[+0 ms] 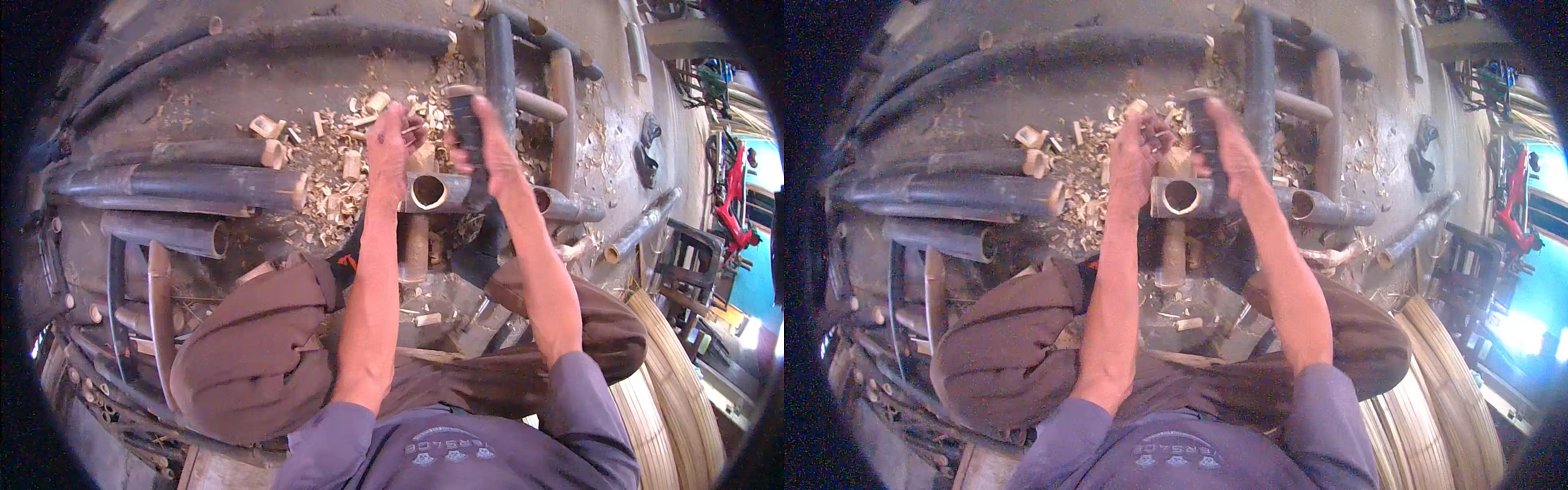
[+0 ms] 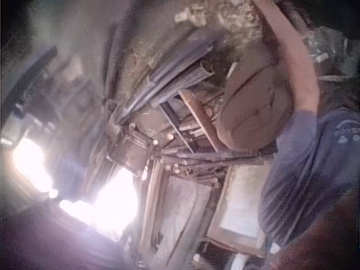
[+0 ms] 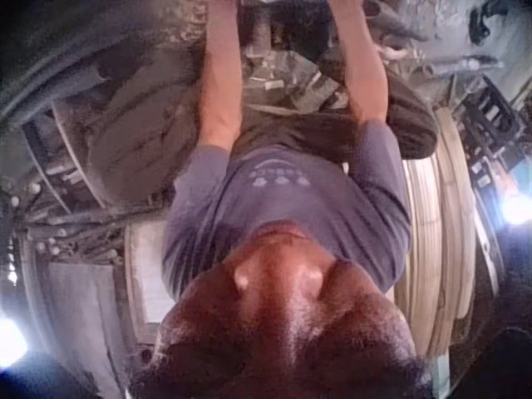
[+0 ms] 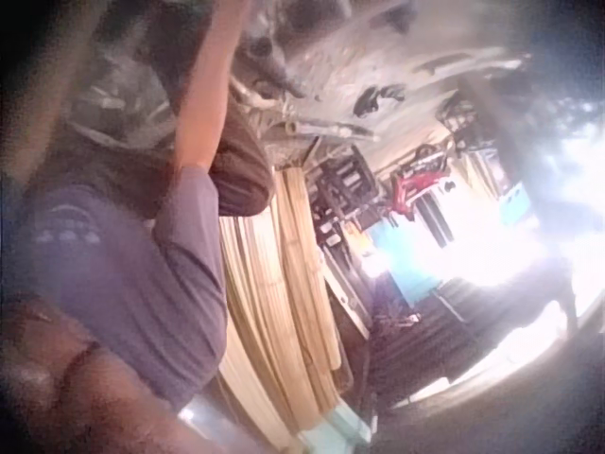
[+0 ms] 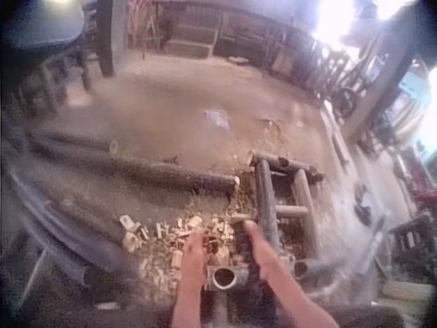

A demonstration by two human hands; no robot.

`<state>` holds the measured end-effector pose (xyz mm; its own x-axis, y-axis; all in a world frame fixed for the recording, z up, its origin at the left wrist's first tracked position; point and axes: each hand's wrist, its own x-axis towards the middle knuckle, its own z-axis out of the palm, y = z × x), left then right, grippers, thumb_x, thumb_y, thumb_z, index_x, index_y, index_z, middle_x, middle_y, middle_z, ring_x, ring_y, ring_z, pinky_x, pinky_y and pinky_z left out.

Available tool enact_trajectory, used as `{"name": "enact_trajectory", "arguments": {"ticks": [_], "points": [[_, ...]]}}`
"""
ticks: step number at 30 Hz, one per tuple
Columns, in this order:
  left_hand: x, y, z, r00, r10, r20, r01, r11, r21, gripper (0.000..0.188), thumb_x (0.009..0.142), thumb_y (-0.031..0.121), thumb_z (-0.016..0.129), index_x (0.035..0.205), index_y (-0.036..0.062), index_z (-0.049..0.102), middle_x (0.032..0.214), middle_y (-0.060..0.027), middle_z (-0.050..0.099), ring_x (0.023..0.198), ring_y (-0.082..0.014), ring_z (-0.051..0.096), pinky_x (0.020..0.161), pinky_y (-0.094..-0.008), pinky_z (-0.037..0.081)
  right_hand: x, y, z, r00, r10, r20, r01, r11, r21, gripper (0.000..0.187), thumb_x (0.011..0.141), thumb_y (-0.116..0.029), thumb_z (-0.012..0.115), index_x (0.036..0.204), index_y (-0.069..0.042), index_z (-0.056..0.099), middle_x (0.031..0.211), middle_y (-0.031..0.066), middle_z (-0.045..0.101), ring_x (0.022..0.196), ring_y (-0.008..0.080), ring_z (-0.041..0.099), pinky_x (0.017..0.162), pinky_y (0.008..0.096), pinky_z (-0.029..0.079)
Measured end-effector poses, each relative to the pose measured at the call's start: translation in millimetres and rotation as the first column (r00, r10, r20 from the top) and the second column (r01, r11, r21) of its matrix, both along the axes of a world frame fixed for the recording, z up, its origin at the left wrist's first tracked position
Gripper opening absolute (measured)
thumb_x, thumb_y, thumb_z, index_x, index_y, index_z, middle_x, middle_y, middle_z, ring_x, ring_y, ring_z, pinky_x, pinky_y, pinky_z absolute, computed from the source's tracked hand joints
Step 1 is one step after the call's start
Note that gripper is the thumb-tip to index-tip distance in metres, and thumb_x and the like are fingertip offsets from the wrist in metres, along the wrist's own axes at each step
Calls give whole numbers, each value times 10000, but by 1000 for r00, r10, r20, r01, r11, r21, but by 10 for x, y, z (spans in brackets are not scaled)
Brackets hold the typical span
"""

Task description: The person sits on the floor and uses a wooden mallet to strike and shape bamboo poles. They repeatedly tap the ends of the poles to fit them into a larger bamboo structure, occasionally adjusting the pieces by hand.

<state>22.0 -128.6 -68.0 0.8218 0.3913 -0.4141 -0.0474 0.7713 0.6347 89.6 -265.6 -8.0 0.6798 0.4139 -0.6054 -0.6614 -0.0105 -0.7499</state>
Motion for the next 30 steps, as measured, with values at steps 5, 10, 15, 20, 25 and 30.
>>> {"name": "enact_trajectory", "arguments": {"ticks": [5, 10, 15, 20, 25, 30], "points": [[0, 143, -325, 973, 232, -4, -232, 971, 52, 383, 990, 428, 510, 1110, 67, 554, 907, -19, 597, 801, -152, 578, 730, -291, 495, -55, 680, -446, 889, 456, 32, -445, 879, -174, 541, 968, -554, 463, 1244, -107, 593, 1060, 40, 624, 920, 124, 571, 792, 288, 479], [170, 125, -440, 966, 255, -52, -249, 964, 95, 401, 982, 423, 526, 1138, 54, 536, 1017, -58, 594, 943, -161, 569, 826, -321, 484, 94, 766, -864, 758, 567, 322, -465, 816, -343, 621, 965, -549, 470, 1396, -102, 498, 1316, 118, 531, 1183, 224, 513, 1012, 326, 398], [465, 185, -1065, 992, 86, -87, -82, 995, 56, 330, 956, 332, 564, 1086, 31, 592, 969, -60, 633, 932, -170, 591, 854, -318, 477, 27, 690, -1004, 904, 296, 308, -224, 943, -247, 606, 960, -500, 525, 1389, -73, 501, 1363, 160, 510, 1250, 266, 487, 1050, 348, 376], [947, -142, -1022, 830, -543, 129, 550, 835, -21, 274, 924, 267, 579, 1030, 27, 659, 1000, -79, 650, 914, -174, 613, 837, -313, 492, -82, 474, -953, 772, -104, 627, 425, 818, -387, 600, 985, -494, 485, 1319, 2, 534, 1275, 160, 574, 1160, 269, 549, 984, 376, 424], [946, -995, -761, 282, -959, -28, 680, 179, 711, 363, 891, 340, 602, 1070, 32, 669, 1015, -133, 683, 1019, -249, 626, 908, -385, 477, -620, -9, -1107, 509, -627, 590, 840, 510, -183, 616, 1040, -517, 249, 1313, -24, 497, 1186, 134, 575, 1059, 208, 560, 943, 367, 444], [765, -609, -994, 862, -488, -133, 476, 694, 540, 231, 827, 230, 660, 927, 23, 669, 912, -81, 681, 854, -171, 623, 743, -339, 527, -362, 91, -1080, 798, -300, 523, 419, 900, -123, 540, 1018, -468, 384, 1296, -25, 519, 1237, 113, 587, 1151, 221, 541, 998, 340, 417]]}}
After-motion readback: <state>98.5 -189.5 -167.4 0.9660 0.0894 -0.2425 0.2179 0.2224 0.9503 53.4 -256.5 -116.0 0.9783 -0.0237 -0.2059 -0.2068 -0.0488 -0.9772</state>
